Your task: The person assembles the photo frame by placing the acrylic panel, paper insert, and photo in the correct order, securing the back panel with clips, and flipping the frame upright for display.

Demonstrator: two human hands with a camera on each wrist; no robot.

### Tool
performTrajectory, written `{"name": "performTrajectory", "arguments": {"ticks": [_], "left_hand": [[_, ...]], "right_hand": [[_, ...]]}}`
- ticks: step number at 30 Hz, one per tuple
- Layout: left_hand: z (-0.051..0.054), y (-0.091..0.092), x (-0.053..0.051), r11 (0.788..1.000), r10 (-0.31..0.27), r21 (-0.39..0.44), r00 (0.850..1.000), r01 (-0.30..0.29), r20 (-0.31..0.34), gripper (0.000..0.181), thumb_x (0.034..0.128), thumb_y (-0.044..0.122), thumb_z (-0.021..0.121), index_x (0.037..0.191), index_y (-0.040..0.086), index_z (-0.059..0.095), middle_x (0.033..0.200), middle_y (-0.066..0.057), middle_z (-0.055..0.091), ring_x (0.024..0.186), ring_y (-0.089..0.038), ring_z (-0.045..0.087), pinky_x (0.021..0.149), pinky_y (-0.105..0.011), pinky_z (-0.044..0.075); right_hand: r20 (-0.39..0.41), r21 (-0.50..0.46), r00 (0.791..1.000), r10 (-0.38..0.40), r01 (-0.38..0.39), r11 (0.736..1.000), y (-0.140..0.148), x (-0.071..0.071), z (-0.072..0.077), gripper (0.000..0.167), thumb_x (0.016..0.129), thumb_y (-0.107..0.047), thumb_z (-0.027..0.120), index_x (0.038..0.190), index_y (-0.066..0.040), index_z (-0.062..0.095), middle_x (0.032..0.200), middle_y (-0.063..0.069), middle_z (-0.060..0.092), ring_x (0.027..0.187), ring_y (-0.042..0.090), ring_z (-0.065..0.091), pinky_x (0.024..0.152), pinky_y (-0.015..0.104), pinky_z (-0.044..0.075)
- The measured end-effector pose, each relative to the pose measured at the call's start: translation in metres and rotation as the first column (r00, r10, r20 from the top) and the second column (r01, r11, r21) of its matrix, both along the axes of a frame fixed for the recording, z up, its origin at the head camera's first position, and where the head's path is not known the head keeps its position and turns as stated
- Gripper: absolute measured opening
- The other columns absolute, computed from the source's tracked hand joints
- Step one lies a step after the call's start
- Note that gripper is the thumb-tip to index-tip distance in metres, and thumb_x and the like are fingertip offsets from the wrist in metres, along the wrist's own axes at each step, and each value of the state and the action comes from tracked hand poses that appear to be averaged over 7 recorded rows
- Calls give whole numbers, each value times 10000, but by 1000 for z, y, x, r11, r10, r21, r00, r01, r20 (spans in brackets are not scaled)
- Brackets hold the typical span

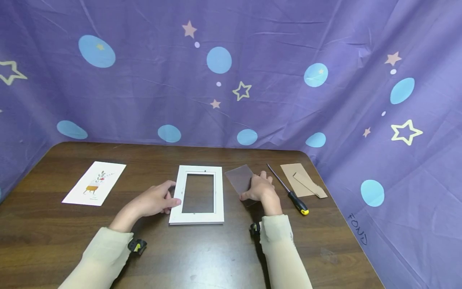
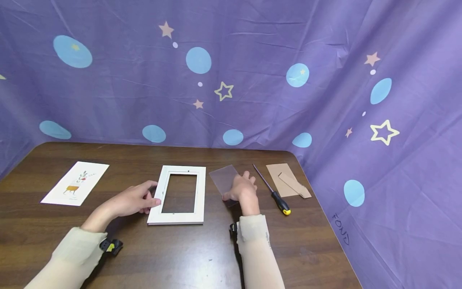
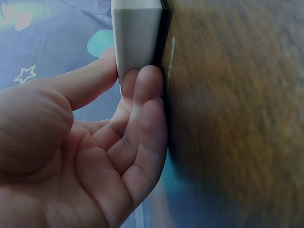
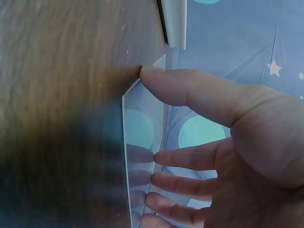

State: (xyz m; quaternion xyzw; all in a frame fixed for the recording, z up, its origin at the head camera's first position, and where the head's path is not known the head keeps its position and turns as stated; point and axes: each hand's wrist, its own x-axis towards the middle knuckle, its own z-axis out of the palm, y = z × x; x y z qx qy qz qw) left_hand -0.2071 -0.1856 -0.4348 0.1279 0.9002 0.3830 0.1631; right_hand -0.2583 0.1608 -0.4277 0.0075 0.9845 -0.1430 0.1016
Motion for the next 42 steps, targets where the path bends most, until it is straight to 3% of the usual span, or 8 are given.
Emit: {"name": "performTrajectory", "arguments": {"ticks": [7, 14, 20, 23, 29, 33, 39, 42], "left_hand": [[0, -2, 0, 1000, 0, 4, 1000, 0, -1, 737, 1016, 248, 735, 1531, -129, 367, 801, -80, 644, 701, -206, 627, 659, -364, 495], [0, -1, 0, 1000, 5, -3, 1000, -5, -3, 733, 1017, 251, 734, 1534, -121, 370, 797, -69, 644, 701, -199, 629, 665, -361, 496], [0, 0, 0, 1000, 5, 1, 1000, -5, 2, 729, 1019, 244, 732, 1533, -123, 370, 803, -79, 641, 702, -202, 629, 656, -360, 493], [1, 0, 1, 1000, 2, 2, 1000, -2, 0, 728, 1019, 244, 732, 1533, -123, 371, 803, -78, 641, 702, -201, 628, 657, -361, 492], [0, 0, 1, 1000, -1, 3, 1000, 1, -1, 727, 1017, 242, 734, 1530, -126, 374, 800, -77, 641, 699, -201, 629, 658, -364, 494], [-1, -1, 0, 1000, -1, 3, 1000, 1, -1, 733, 1019, 253, 732, 1533, -125, 370, 804, -80, 644, 699, -202, 629, 648, -354, 491], [0, -2, 0, 1000, -7, -2, 1000, 7, -9, 741, 1020, 261, 733, 1532, -131, 367, 802, -76, 644, 698, -201, 629, 652, -354, 492], [-1, -2, 0, 1000, -7, -6, 1000, 7, -7, 738, 1021, 261, 730, 1531, -131, 368, 801, -75, 642, 699, -200, 627, 652, -355, 489]], "right_hand": [[-14, 21, 1000, -1, 1, 1000, -8, 2, 4, 749, 715, -363, 952, 1272, 49, 666, 1281, 240, 479, 1210, 458, 460, 978, 619, 505], [-37, 88, 999, -1, 4, 996, -20, 2, 0, 800, 703, -397, 969, 1274, 60, 644, 1222, 272, 523, 1138, 469, 509, 876, 522, 567], [-51, 71, 999, 8, -4, 997, -24, 6, 3, 790, 709, -387, 961, 1275, 51, 627, 1199, 279, 570, 1100, 458, 539, 836, 511, 575], [-47, 44, 999, 21, -19, 999, -18, 7, 8, 679, 757, -393, 907, 1222, 32, 654, 1120, 238, 634, 1025, 416, 586, 830, 504, 570], [-53, -36, 995, 90, -92, 995, -4, 5, 17, 402, 856, -374, 738, 1057, -26, 716, 914, 133, 689, 782, 278, 643, 678, 397, 533], [-136, -59, 985, 101, -110, 992, 1, 3, 24, 327, 907, -336, 628, 1010, -49, 745, 912, 137, 701, 785, 280, 626, 683, 410, 516], [-285, -135, 958, 36, -77, 988, 12, 3, 32, 435, 948, -205, 534, 1279, -13, 742, 1178, 197, 755, 949, 346, 678, 882, 525, 565], [-336, -159, 942, 8, -65, 985, 21, 2, 33, 423, 950, -142, 534, 1286, 31, 726, 1181, 216, 756, 938, 364, 686, 876, 534, 566]]}}
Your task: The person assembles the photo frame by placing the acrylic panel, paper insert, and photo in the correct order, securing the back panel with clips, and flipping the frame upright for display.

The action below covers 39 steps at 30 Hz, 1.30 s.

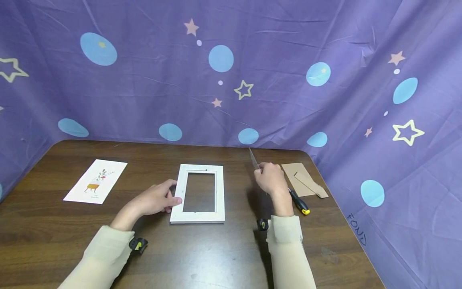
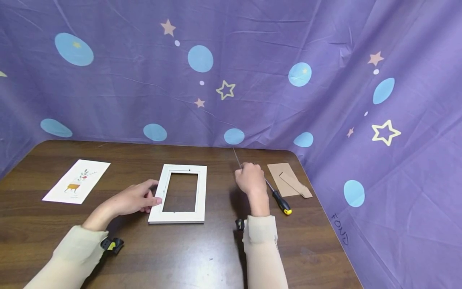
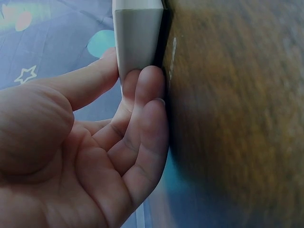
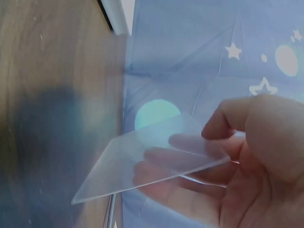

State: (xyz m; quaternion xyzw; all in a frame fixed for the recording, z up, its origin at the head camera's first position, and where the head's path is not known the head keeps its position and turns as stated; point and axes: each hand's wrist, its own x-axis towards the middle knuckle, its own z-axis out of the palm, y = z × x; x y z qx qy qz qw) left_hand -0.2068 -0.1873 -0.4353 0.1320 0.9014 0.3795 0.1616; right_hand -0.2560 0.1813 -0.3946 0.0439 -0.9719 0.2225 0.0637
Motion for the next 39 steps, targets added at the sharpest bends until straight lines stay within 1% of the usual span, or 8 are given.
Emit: {"name": "performTrajectory", "arguments": {"ticks": [9, 14, 19, 23, 27, 34, 36, 39], "left_hand": [[2, 0, 1, 1000, 0, 2, 1000, 0, 7, 736, 1020, 260, 731, 1530, -130, 370, 800, -74, 645, 702, -201, 630, 648, -353, 488], [2, 0, 1, 1000, 1, -4, 1000, -1, 3, 733, 1020, 260, 731, 1531, -125, 374, 790, -62, 644, 695, -193, 631, 665, -355, 497], [2, 0, 1, 1000, -3, -9, 1000, 3, -1, 734, 1019, 264, 732, 1528, -128, 377, 789, -63, 647, 696, -193, 637, 676, -358, 500], [2, 1, 1, 1000, -2, -8, 1000, 2, -3, 732, 1019, 264, 732, 1528, -126, 381, 796, -63, 649, 704, -191, 645, 679, -359, 505], [1, 1, 1, 1000, -3, -11, 1000, 3, -4, 732, 1019, 264, 732, 1528, -129, 381, 795, -62, 649, 703, -189, 647, 670, -356, 505], [3, 0, 2, 1000, -13, -9, 1000, 13, -24, 751, 1016, 276, 736, 1519, -149, 375, 794, -66, 653, 695, -189, 647, 655, -360, 505], [3, 0, 2, 1000, -11, -11, 1000, 10, -24, 753, 1015, 281, 738, 1523, -142, 378, 793, -63, 653, 696, -186, 649, 659, -360, 505], [3, 0, 1, 1000, -10, -15, 1000, 10, -22, 752, 1016, 282, 736, 1526, -139, 376, 792, -62, 651, 699, -185, 649, 662, -358, 504]], "right_hand": [[-54, -19, 997, -51, 50, 999, 22, -1, -1, 291, 922, -6, 574, 1145, 46, 754, 1105, 223, 773, 1053, 432, 714, 912, 542, 557], [-61, -47, 996, -66, 63, 997, 24, -2, -2, 232, 905, -15, 587, 1069, 23, 747, 1020, 194, 766, 982, 411, 705, 873, 539, 555], [-69, -145, 997, -41, 31, 989, 17, -3, -1, 172, 913, -52, 620, 1021, -49, 755, 947, 105, 784, 896, 310, 715, 834, 469, 553], [-49, -273, 999, 23, -36, 961, 7, -3, 2, 139, 949, -46, 634, 1035, -71, 741, 905, 56, 795, 800, 214, 713, 725, 371, 550], [33, -464, 993, 114, -86, 882, -9, 0, 3, 130, 971, 5, 639, 1084, -12, 703, 899, 107, 780, 732, 170, 713, 669, 312, 606], [185, -783, 943, 277, -28, 621, -41, 4, 3, 271, 964, 114, 626, 1230, 138, 579, 933, 215, 711, 737, 212, 712, 745, 369, 647], [216, -813, 928, 304, -2, 582, -48, 5, 3, 325, 953, 132, 628, 1268, 152, 549, 923, 203, 693, 737, 212, 708, 750, 360, 646], [247, -833, 909, 336, 22, 552, -56, 6, -1, 375, 942, 145, 620, 1296, 161, 498, 907, 182, 671, 736, 211, 702, 749, 351, 644]]}}
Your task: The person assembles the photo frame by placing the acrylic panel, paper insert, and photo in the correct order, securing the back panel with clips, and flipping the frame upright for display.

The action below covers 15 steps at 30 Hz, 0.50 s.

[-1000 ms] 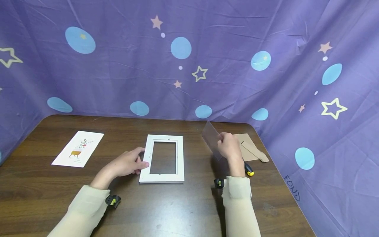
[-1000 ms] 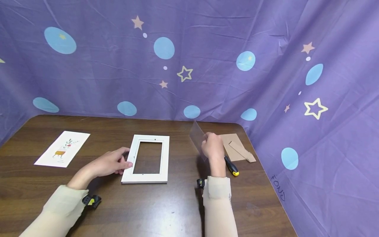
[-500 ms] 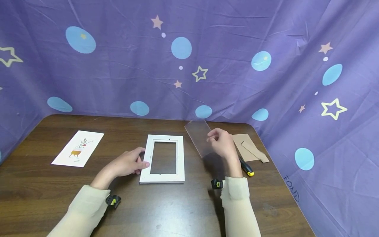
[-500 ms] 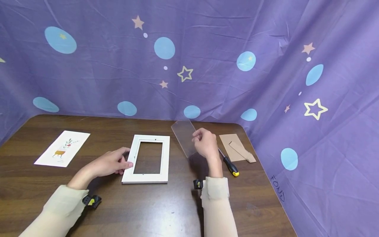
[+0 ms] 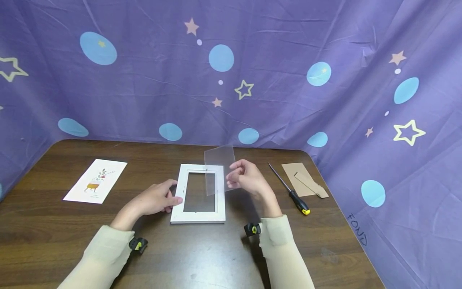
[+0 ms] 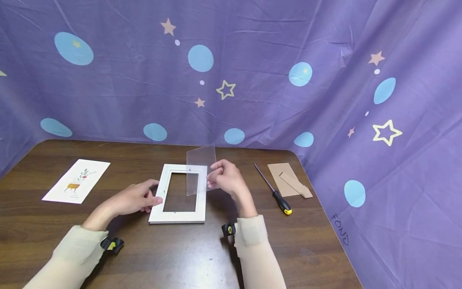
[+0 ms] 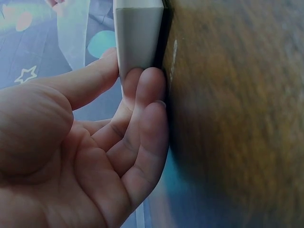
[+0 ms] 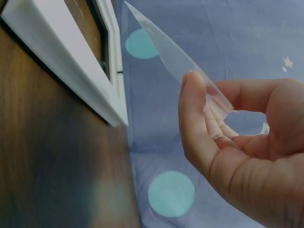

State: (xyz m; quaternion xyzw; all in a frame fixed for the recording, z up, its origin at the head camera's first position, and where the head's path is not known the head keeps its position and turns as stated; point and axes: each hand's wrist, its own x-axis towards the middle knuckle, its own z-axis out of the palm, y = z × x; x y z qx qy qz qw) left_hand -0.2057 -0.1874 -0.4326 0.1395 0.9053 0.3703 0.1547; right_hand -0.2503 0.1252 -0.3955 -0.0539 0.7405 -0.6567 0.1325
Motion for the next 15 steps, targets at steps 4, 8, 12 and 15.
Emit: {"name": "performTrajectory", "arguments": {"ticks": [4, 8, 12, 15], "left_hand": [[-1, 0, -1, 1000, 1, -2, 1000, -1, 11, 742, 1019, 275, 732, 1530, -131, 378, 788, -56, 655, 700, -182, 654, 674, -356, 513], [-1, 1, -1, 1000, -1, 3, 1000, 1, 14, 737, 1020, 269, 729, 1529, -132, 377, 784, -53, 659, 699, -180, 657, 676, -361, 520], [-1, 1, -1, 1000, -3, 4, 1000, 3, 15, 739, 1022, 270, 726, 1531, -133, 374, 784, -51, 662, 698, -180, 659, 674, -362, 521], [0, 0, -1, 1000, -7, 4, 1000, 7, 12, 744, 1024, 274, 722, 1532, -139, 367, 789, -54, 665, 698, -181, 660, 665, -360, 517]], "right_hand": [[41, -27, 999, 34, -33, 999, -9, 0, -5, 419, 926, 155, 612, 1312, 149, 447, 900, 165, 663, 738, 212, 704, 742, 357, 645], [67, -39, 995, 74, -71, 997, -19, 2, -9, 406, 907, 170, 603, 1274, 103, 446, 889, 149, 665, 722, 200, 705, 716, 329, 640], [88, -49, 990, 110, -106, 993, -27, 3, -15, 383, 908, 173, 583, 1241, 71, 423, 887, 168, 673, 689, 198, 703, 706, 314, 636], [103, -63, 986, 131, -125, 990, -31, 5, -18, 404, 909, 176, 563, 1261, 82, 389, 882, 172, 669, 681, 202, 702, 715, 319, 637]]}}
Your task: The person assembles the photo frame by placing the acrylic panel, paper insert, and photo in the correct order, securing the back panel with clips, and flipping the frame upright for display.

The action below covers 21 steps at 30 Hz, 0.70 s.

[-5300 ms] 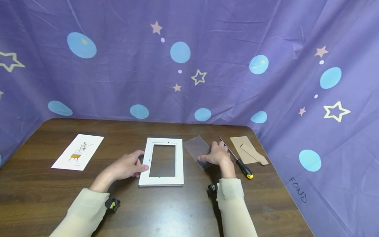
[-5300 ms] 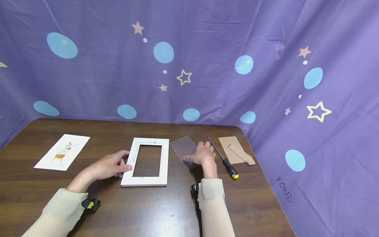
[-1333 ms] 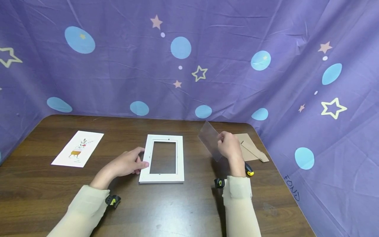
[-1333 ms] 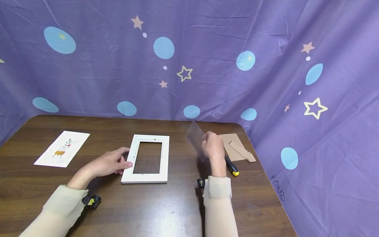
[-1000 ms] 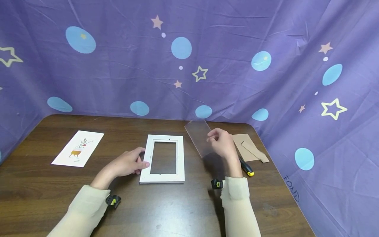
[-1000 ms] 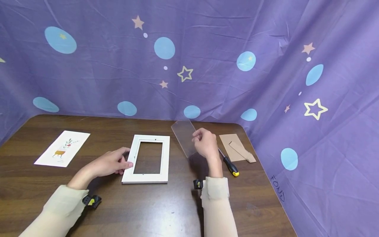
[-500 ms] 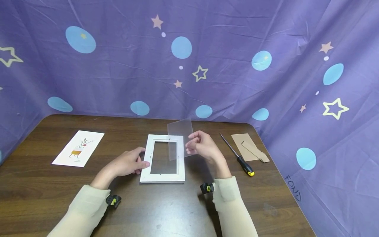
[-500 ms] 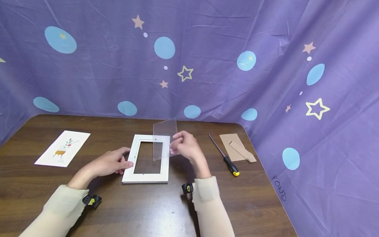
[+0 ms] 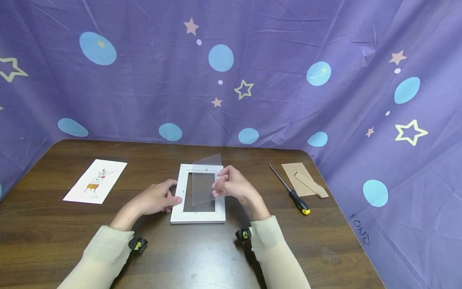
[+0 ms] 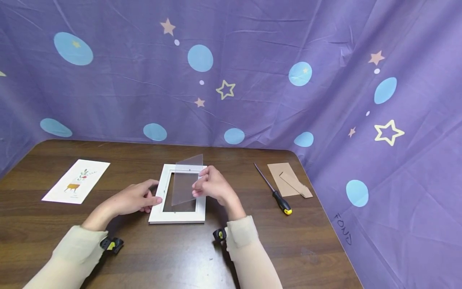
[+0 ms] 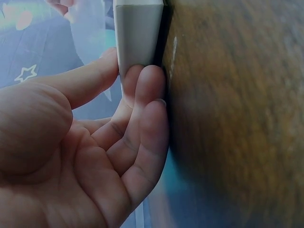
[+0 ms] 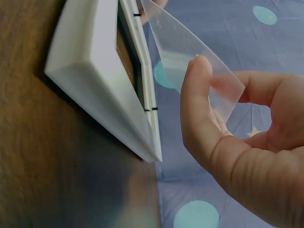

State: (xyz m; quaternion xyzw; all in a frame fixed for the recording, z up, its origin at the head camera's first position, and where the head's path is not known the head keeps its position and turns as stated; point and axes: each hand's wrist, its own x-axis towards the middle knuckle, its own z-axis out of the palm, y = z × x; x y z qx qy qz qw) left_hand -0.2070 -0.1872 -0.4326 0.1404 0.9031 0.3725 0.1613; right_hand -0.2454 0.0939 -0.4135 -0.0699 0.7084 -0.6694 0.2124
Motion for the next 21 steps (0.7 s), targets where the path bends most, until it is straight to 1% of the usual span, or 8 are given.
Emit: {"name": "performTrajectory", "arguments": {"ticks": [4, 7, 14, 21], "left_hand": [[0, 0, 0, 1000, 2, -2, 1000, -2, -3, 748, 1026, 282, 721, 1531, -142, 366, 799, -61, 665, 700, -181, 659, 653, -355, 511], [0, 0, 0, 1000, 7, -5, 1000, -7, -4, 743, 1026, 283, 722, 1528, -139, 373, 802, -63, 664, 700, -183, 657, 647, -356, 508], [-1, 1, 0, 1000, 22, -6, 1000, -22, 12, 728, 1024, 272, 727, 1532, -121, 386, 791, -62, 665, 700, -185, 662, 651, -349, 509], [0, 0, 1, 1000, 11, 3, 1000, -11, -6, 744, 1020, 278, 730, 1525, -141, 378, 783, -62, 663, 690, -186, 656, 636, -361, 505]], "right_hand": [[7, 0, 1000, 29, -29, 1000, -5, 1, -5, 435, 908, 171, 554, 1291, 96, 361, 879, 152, 652, 677, 202, 695, 727, 328, 638], [17, 10, 999, 43, -44, 999, -8, 1, -7, 433, 911, 162, 556, 1290, 85, 361, 890, 151, 645, 681, 208, 695, 744, 339, 640], [37, 30, 998, 49, -51, 998, -10, 2, -9, 446, 926, 159, 574, 1309, 83, 359, 928, 168, 640, 700, 221, 706, 778, 361, 644], [39, 49, 997, 73, -74, 996, -11, 3, -10, 474, 948, 127, 608, 1336, 101, 337, 929, 160, 639, 686, 207, 705, 777, 366, 644]]}}
